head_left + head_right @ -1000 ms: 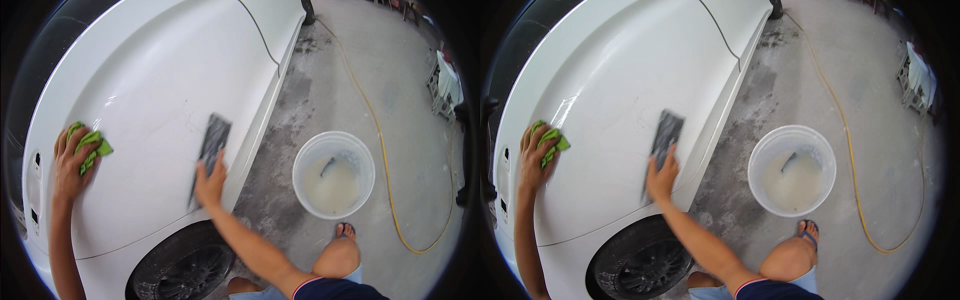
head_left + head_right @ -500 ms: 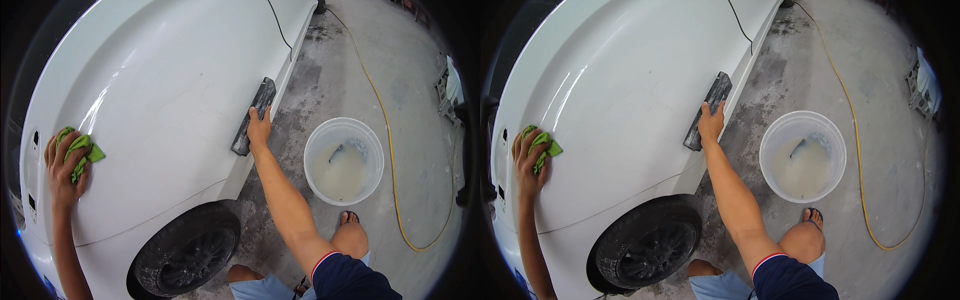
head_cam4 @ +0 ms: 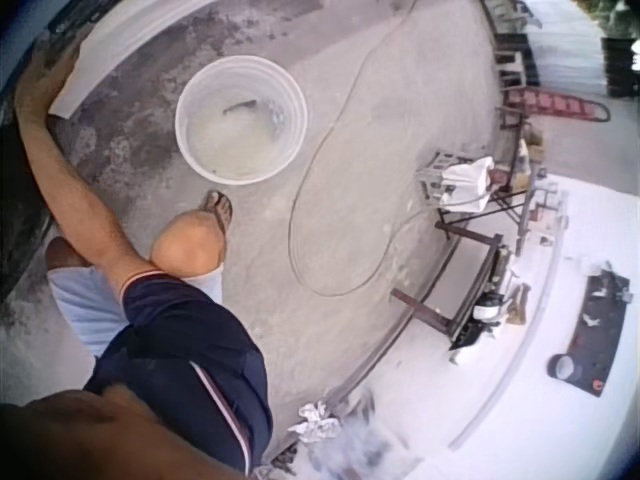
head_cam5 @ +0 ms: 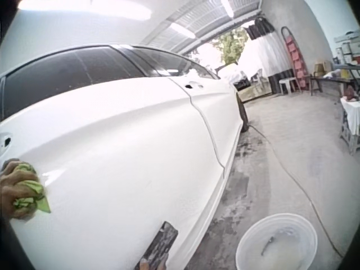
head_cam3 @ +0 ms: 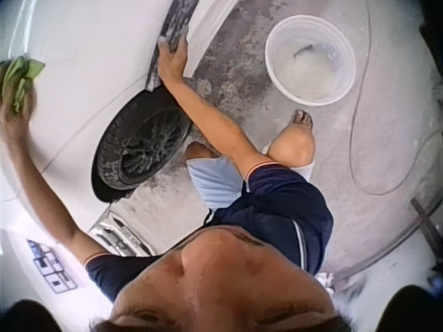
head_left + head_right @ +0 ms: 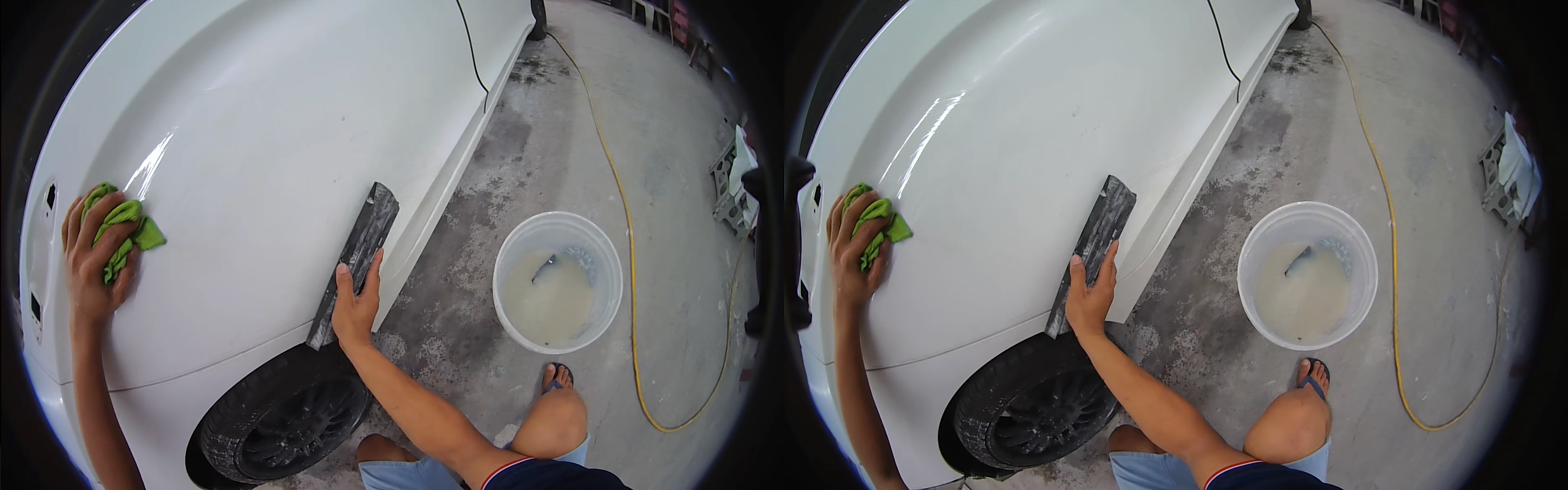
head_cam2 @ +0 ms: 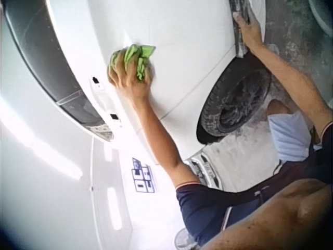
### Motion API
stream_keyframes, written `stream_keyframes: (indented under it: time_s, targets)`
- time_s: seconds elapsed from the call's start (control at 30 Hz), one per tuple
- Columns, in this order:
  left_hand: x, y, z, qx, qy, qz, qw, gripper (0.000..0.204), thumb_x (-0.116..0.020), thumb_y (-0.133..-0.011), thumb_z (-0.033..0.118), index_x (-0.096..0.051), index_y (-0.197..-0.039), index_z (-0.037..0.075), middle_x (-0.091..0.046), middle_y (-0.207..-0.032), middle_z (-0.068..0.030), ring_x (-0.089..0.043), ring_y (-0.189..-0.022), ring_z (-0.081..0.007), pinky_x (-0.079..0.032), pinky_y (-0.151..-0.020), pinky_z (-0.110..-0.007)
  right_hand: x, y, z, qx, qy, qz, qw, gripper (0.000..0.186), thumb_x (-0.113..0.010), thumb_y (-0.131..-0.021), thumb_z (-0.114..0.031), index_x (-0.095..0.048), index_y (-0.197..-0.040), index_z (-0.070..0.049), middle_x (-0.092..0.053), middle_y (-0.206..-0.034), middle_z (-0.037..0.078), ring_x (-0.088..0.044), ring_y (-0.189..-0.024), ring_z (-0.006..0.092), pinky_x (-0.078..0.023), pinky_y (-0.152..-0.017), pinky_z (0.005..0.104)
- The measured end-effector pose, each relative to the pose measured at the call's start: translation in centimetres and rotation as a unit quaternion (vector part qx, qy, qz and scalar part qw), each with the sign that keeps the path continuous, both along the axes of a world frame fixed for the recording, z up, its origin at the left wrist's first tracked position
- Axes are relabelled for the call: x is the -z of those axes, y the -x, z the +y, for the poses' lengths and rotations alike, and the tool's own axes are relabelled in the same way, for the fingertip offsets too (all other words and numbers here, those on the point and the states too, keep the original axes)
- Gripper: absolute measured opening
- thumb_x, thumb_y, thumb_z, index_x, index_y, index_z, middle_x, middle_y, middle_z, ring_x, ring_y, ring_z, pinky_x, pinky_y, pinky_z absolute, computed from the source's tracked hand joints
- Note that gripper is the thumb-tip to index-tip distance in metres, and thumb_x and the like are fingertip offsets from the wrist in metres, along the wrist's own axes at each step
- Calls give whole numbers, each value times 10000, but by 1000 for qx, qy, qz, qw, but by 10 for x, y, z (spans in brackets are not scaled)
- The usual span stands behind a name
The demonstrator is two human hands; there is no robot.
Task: The person sands the exterior surface of a white car door using a sanding block and a green cloth. They repeatedly dip the sanding block into a bucket of water and wipe the door while sanding. The person opens the door to sand the inner edge and continues sanding the outer panel.
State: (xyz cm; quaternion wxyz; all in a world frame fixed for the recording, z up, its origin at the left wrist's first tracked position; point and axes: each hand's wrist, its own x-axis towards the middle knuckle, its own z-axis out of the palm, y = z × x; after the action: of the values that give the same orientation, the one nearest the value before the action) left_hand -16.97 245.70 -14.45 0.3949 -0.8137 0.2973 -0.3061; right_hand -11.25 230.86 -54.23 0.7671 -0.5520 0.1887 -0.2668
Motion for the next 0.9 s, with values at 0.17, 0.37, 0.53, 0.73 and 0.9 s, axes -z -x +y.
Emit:
stream_keyframes:
  time_s: [0.17,0.37,0.53,0.73,0.9]
  targets:
    - [0,-3,3,11,-16,5,1000,281,-694,-746,95,-754,-1020,101,-648,-1354,-101,-502,-1358,-393,-300,-1221,-546,37,-81,-97,-56,-187,109,975,827,-660,-990,-407,-285,-1594,14,-478,-1488,309,-477,-1390,400,-390,-1145,406]
    - [3,-5,5,21,-4,-4,1000,278,-699,-690,91,-733,-966,98,-656,-1318,-116,-512,-1346,-393,-310,-1208,-563,14,-4,-8,-21,8,15,1000,838,-687,-979,-375,-289,-1582,49,-401,-1547,340,-379,-1473,409,-276,-1222,424]
    - [1,-4,1,24,-13,-11,1000,303,-709,-682,86,-733,-983,78,-650,-1313,-137,-515,-1333,-409,-309,-1202,-562,9,-85,-90,23,-128,42,991,779,-664,-990,-340,-314,-1575,38,-446,-1529,323,-471,-1415,388,-363,-1166,365]
    - [4,-2,3,19,1,0,1000,310,-709,-693,79,-740,-1002,73,-645,-1320,-138,-511,-1334,-416,-311,-1201,-554,-4,-11,-17,-35,-79,-13,996,800,-662,-1010,-359,-280,-1594,31,-436,-1548,295,-511,-1372,339,-394,-1141,388]
    - [1,-2,0,33,-22,-11,999,302,-695,-700,78,-740,-998,75,-649,-1314,-126,-514,-1329,-418,-313,-1202,-560,6,-80,-94,-51,-230,7,972,794,-654,-1009,-381,-305,-1576,52,-489,-1512,275,-531,-1356,292,-408,-1134,343]
